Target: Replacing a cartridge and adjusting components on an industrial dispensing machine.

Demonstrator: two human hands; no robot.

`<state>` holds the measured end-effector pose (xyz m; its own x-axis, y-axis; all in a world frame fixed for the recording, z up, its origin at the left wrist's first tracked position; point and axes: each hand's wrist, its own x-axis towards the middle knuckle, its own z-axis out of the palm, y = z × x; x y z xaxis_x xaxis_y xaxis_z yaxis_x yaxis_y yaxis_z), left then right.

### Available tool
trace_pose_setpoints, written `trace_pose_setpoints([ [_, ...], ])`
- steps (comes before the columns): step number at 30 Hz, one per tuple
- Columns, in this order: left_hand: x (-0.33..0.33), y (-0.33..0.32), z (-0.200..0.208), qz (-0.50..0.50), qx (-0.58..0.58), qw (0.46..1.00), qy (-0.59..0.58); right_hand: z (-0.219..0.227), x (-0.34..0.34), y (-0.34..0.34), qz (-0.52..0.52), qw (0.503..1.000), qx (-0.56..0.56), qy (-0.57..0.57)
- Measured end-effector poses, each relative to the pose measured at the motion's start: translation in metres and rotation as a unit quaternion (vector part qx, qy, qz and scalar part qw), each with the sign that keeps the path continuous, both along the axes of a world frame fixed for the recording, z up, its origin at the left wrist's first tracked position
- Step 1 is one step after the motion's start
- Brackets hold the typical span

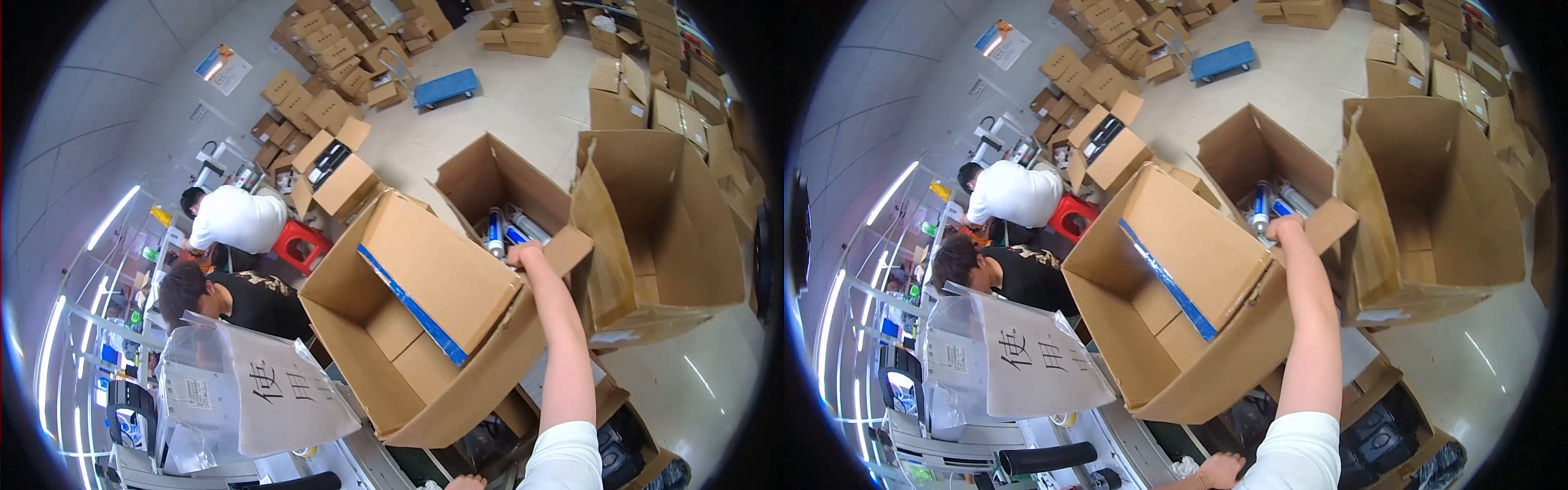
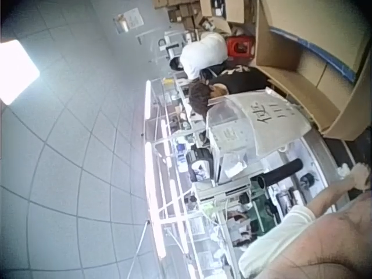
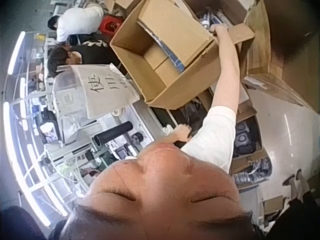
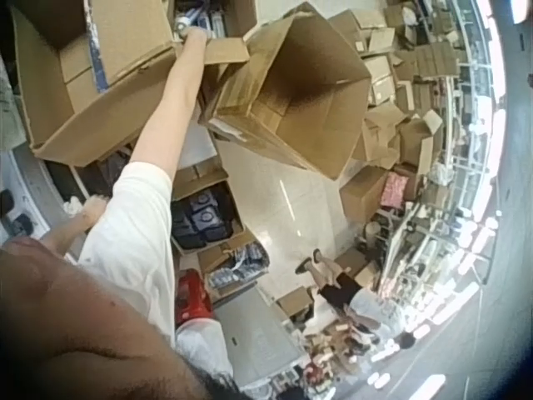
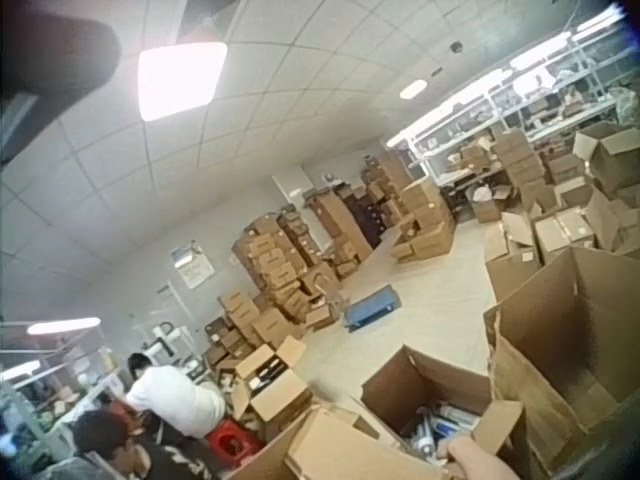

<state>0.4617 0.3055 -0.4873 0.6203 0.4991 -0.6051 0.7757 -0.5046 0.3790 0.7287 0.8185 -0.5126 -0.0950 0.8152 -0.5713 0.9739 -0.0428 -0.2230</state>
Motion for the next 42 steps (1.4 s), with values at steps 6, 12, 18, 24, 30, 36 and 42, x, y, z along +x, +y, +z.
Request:
trace_pose_setpoints([
  [6,0.014,0.001,0.008,-0.019,-0.086,0.994,0.062,-0.087,0.014,0.038,-0.087,0.976,-0.082,0.184],
  [12,0.004,-0.003,0.008,0.06,-0.107,0.99,0.068,-0.179,-0.013,-0.06,-0.088,0.958,0.026,0.273],
  [18,0.007,0.015,0.012,0.019,-0.156,0.987,0.028,-0.078,0.028,-0.044,-0.167,0.88,-0.02,0.445],
  [24,0.007,0.01,0.02,0.025,-0.106,0.993,0.035,0.09,-0.038,-0.078,-0.215,0.764,-0.016,0.608],
  [30,0.008,0.012,0.02,0.006,-0.086,0.996,0.003,0.074,-0.036,-0.065,-0.214,0.795,0.056,0.565],
  [36,0.006,0.015,0.034,0.026,-0.098,0.994,-0.035,0.046,-0.033,-0.066,-0.153,0.873,0.097,0.452],
  [42,0.0,0.018,0.028,0.026,-0.091,0.994,-0.059,0.007,-0.02,-0.052,-0.099,0.912,0.181,0.355],
])
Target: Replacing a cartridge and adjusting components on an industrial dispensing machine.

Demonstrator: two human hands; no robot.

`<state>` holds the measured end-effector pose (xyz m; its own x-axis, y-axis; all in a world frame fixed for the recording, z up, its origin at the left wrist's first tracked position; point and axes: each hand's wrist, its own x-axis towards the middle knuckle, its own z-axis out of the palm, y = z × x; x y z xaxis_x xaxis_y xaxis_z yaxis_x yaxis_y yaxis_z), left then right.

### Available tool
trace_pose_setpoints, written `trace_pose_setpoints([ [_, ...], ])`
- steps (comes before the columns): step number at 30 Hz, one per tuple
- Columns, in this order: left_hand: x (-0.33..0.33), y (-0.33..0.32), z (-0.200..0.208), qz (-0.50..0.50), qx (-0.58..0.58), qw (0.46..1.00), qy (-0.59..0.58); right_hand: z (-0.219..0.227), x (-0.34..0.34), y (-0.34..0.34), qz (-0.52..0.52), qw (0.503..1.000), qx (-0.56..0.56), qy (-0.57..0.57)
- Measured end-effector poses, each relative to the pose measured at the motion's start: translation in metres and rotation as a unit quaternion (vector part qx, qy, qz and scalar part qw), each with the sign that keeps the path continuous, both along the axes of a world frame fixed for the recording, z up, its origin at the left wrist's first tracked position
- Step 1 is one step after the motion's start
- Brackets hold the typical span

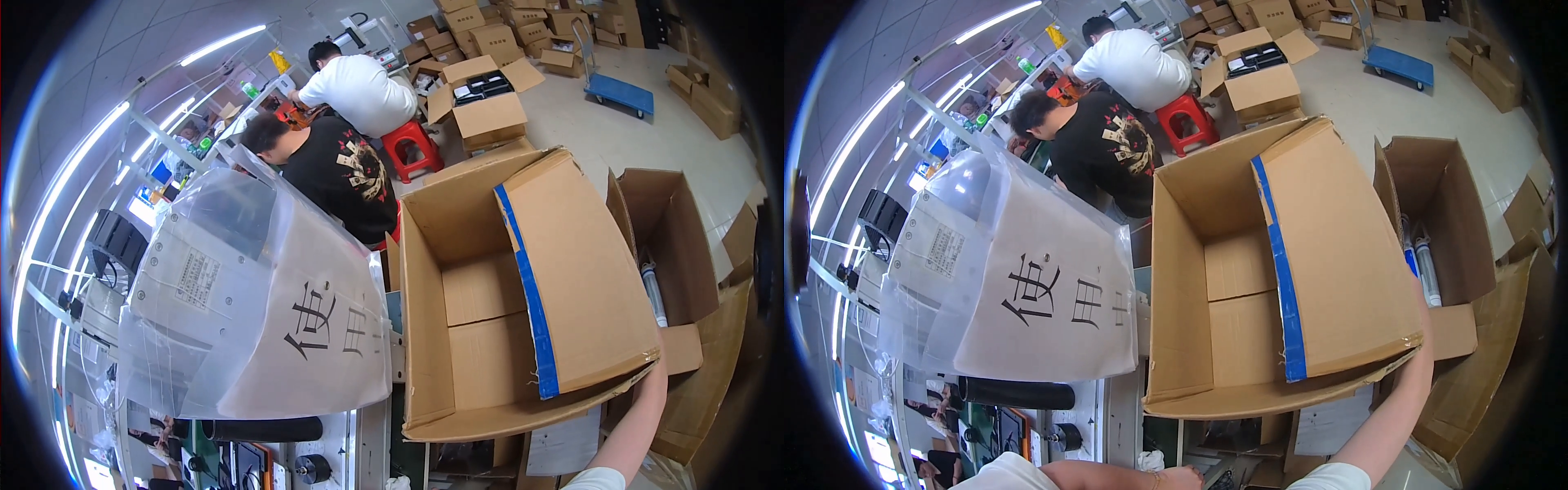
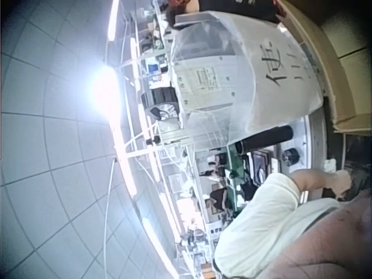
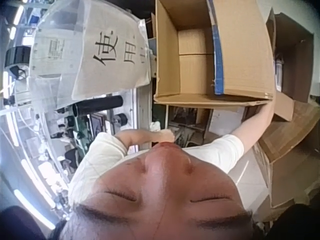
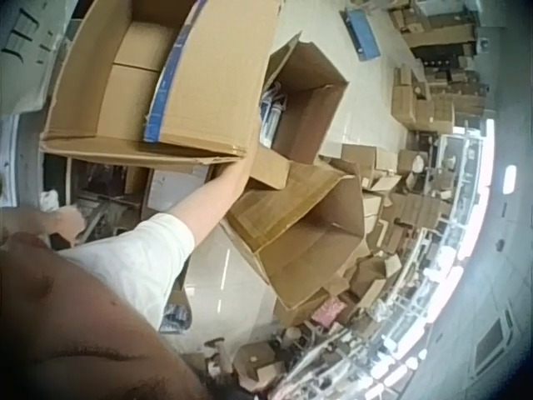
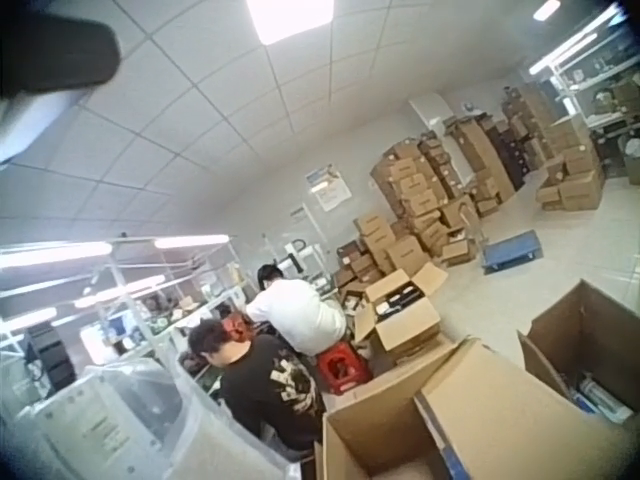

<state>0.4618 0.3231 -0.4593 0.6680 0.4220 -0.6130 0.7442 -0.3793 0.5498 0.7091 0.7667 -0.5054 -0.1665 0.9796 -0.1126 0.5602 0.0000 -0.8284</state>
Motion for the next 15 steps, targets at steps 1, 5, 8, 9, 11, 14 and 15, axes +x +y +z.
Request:
trace_pose_setpoints([
  [1,0.002,0.003,0.004,-0.001,-0.003,1.0,-0.009,0.003,0.003,-0.001,-0.004,1.0,0.009,-0.028],
  [5,0.0,-0.024,-0.021,0.01,-0.056,0.997,0.05,-0.011,-0.03,0.019,0.002,0.993,0.034,-0.112],
  [8,-0.004,-0.029,-0.044,0.036,0.063,0.997,-0.039,-0.005,-0.013,0.048,-0.031,0.972,0.071,-0.222],
  [9,-0.005,-0.018,-0.041,0.036,0.041,0.998,-0.027,-0.02,-0.011,0.057,-0.036,0.964,0.075,-0.251],
  [11,-0.006,-0.02,-0.037,0.037,0.027,0.999,-0.005,-0.033,-0.013,0.066,-0.045,0.949,0.092,-0.298],
  [14,-0.01,-0.022,-0.031,0.056,0.02,0.998,0.001,-0.057,-0.014,0.069,-0.052,0.923,0.119,-0.362],
  [15,-0.009,-0.031,-0.034,0.075,0.021,0.997,-0.017,-0.064,-0.012,0.075,-0.057,0.914,0.132,-0.379],
])
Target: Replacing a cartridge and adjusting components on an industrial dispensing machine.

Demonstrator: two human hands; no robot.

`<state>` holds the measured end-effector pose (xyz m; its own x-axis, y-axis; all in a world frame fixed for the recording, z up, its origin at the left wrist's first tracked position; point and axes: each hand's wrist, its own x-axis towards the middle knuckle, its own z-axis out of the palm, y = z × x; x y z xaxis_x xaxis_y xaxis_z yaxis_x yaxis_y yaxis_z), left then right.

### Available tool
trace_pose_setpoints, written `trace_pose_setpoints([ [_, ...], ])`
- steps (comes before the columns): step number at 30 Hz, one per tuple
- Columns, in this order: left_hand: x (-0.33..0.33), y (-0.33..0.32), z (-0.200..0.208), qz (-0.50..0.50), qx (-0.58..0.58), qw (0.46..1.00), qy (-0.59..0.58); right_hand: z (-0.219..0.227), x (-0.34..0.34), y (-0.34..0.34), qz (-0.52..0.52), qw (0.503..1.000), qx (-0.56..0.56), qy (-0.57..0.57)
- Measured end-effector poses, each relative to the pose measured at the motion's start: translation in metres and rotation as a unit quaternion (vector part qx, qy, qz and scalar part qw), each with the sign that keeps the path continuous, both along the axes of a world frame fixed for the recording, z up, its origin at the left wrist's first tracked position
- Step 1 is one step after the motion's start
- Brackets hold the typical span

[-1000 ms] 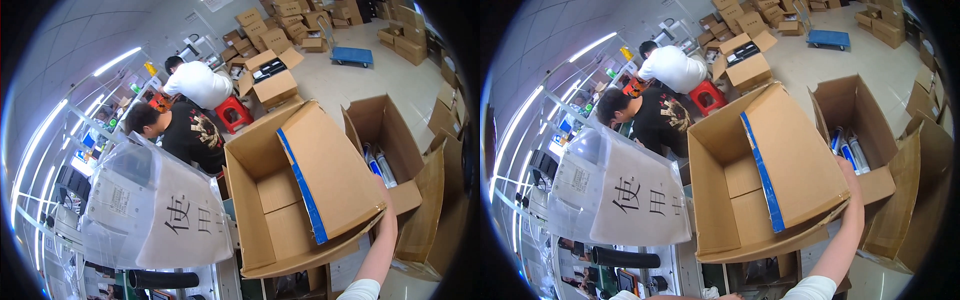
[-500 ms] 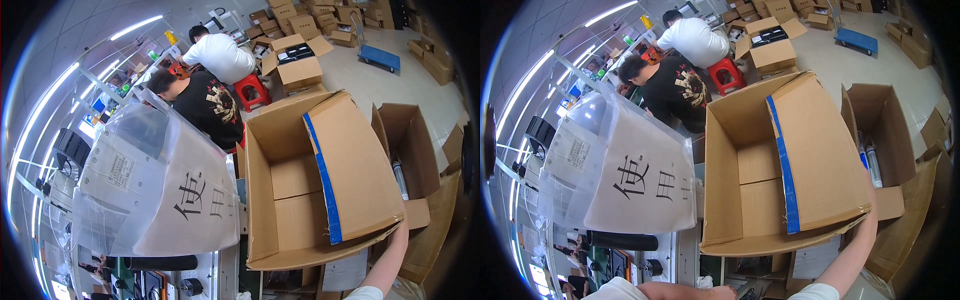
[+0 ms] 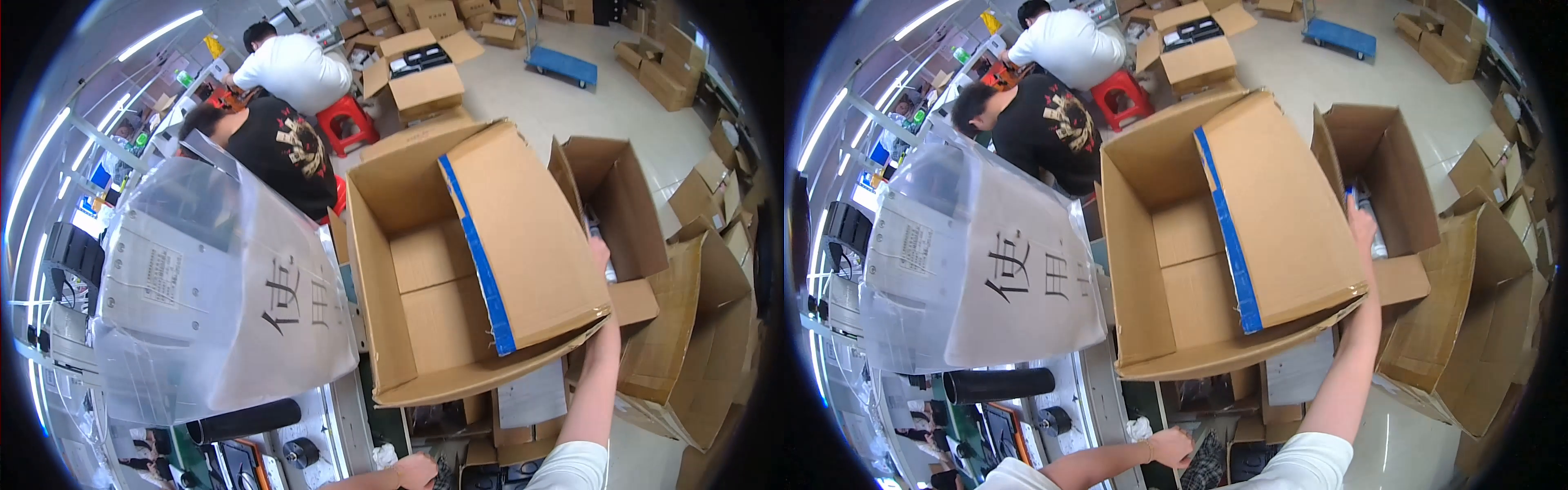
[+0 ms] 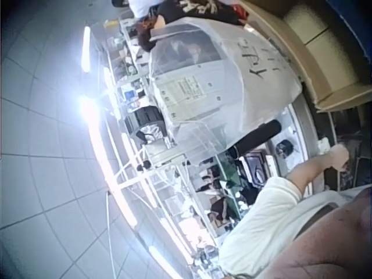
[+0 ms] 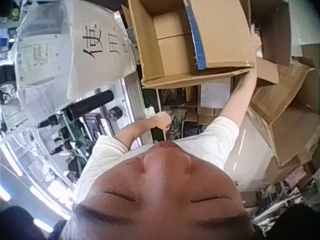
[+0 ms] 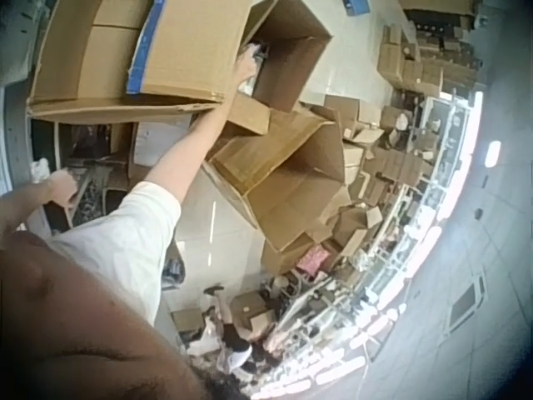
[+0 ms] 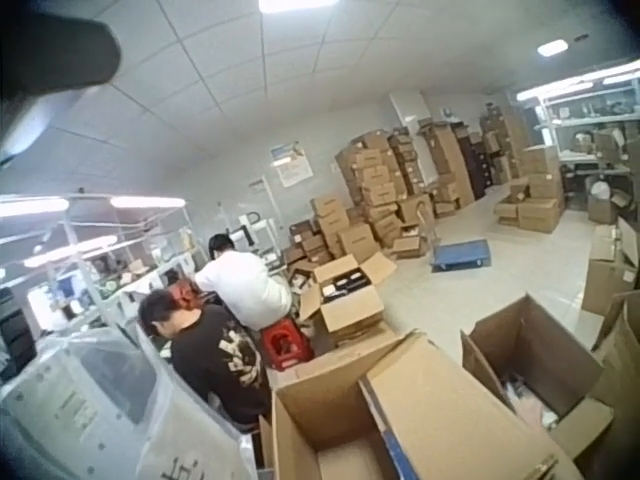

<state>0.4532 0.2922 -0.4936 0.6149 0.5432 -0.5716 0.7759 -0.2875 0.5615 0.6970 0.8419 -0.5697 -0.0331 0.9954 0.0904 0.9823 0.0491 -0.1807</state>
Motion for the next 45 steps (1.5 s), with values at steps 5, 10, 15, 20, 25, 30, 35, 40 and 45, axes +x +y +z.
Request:
trace_pose_setpoints([
  [5,0.001,0.015,0.004,-0.044,-0.016,0.999,0.007,0.021,0.04,-0.02,-0.039,0.989,0.138,0.035],
  [10,0.005,0.003,-0.003,-0.026,0.07,0.997,-0.022,0.137,0.063,-0.105,-0.157,0.956,0.212,0.125],
  [15,-0.005,-0.001,0.0,-0.017,0.077,0.997,-0.005,0.221,0.06,-0.228,-0.056,0.874,0.415,0.247],
  [20,-0.002,0.0,0.008,-0.015,0.113,0.993,-0.019,0.279,0.095,-0.387,-0.012,0.84,0.504,0.201],
  [25,0.011,-0.006,-0.003,-0.007,0.104,0.989,0.107,0.255,0.095,-0.534,-0.07,0.888,0.414,0.19],
  [30,0.086,-0.044,0.081,0.278,0.13,0.944,-0.119,0.296,0.058,-0.637,0.005,0.926,0.357,0.122],
  [35,0.117,-0.129,0.191,0.412,-0.554,0.541,-0.48,0.345,-0.001,-0.719,0.159,0.913,0.374,-0.011],
  [40,0.048,-0.195,0.249,0.489,-0.461,0.513,-0.534,0.372,-0.056,-0.793,0.393,0.871,0.261,0.135],
  [45,-0.07,-0.277,0.288,0.425,-0.208,0.673,-0.569,0.389,-0.114,-0.807,0.384,0.831,0.274,0.295],
])
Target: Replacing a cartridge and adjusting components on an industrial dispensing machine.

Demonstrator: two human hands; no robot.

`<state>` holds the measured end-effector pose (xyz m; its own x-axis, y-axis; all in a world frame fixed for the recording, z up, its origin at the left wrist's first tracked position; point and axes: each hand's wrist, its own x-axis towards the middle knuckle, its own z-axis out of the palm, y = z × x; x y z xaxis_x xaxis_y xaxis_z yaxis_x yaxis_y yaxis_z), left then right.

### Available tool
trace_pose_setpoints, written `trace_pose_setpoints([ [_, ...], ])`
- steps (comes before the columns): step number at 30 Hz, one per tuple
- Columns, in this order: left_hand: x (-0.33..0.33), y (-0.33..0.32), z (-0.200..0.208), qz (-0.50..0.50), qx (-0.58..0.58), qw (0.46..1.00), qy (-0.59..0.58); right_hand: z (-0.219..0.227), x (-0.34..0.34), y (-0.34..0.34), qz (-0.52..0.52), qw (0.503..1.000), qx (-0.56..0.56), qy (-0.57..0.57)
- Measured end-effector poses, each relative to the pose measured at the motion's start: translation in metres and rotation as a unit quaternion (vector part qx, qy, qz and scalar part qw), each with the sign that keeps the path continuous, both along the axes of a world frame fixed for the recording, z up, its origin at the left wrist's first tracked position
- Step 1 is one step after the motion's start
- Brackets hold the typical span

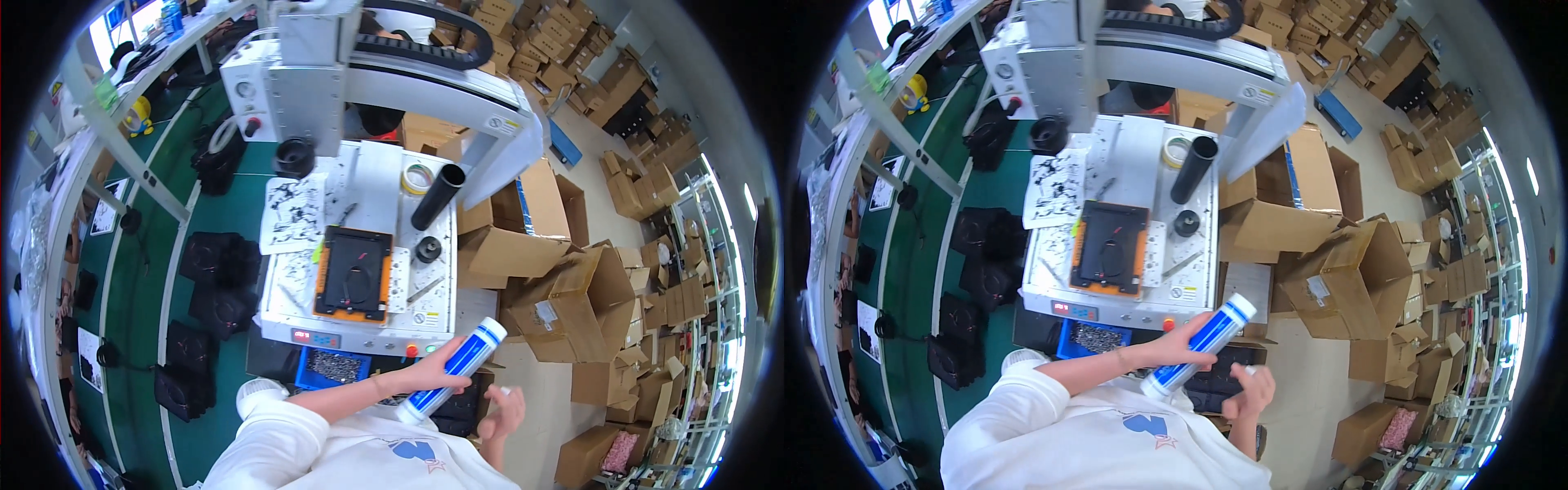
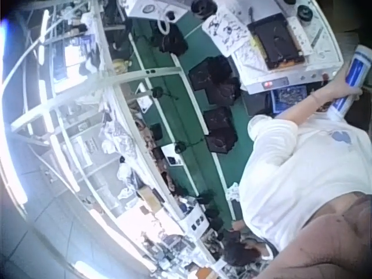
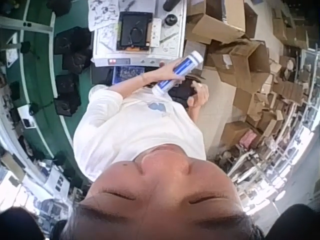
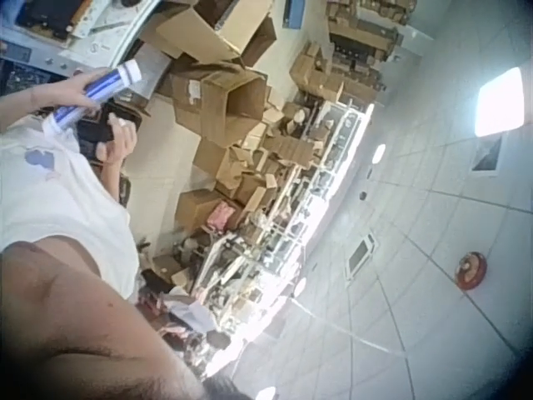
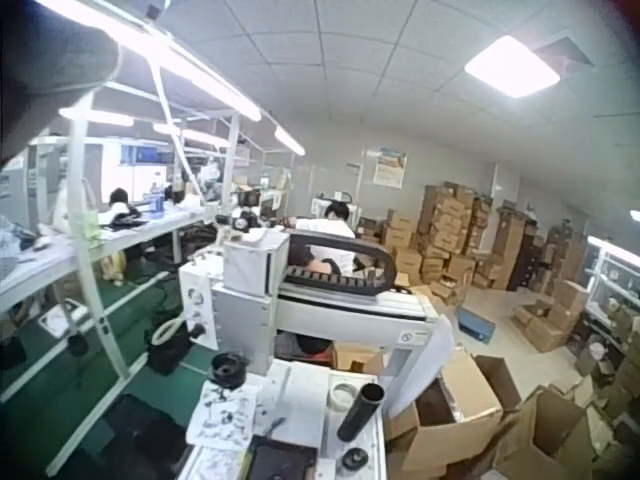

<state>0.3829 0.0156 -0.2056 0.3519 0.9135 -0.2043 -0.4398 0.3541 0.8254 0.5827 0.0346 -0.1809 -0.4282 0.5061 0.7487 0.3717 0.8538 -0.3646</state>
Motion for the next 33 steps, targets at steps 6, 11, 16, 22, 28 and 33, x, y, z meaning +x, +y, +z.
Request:
trace_pose_setpoints([
  [6,-0.108,-0.129,-0.008,0.166,0.129,0.954,0.214,0.033,-0.161,0.011,0.077,0.985,-0.154,0.006],
  [11,-0.149,-0.214,-0.024,0.295,0.052,0.934,0.195,0.007,-0.322,0.037,0.205,0.954,-0.043,-0.216],
  [16,-0.156,-0.261,-0.049,0.388,0.041,0.887,0.246,-0.061,-0.429,0.044,0.033,0.777,0.021,-0.628],
  [22,-0.157,-0.285,-0.065,0.426,-0.011,0.877,0.221,-0.105,-0.466,0.037,-0.019,0.674,0.075,-0.735],
  [28,-0.169,-0.285,-0.076,0.406,-0.014,0.887,0.219,-0.119,-0.468,0.052,0.004,0.705,0.083,-0.704],
  [33,-0.177,-0.268,-0.07,0.367,0.009,0.907,0.208,-0.067,-0.438,0.064,0.007,0.844,0.222,-0.488],
])
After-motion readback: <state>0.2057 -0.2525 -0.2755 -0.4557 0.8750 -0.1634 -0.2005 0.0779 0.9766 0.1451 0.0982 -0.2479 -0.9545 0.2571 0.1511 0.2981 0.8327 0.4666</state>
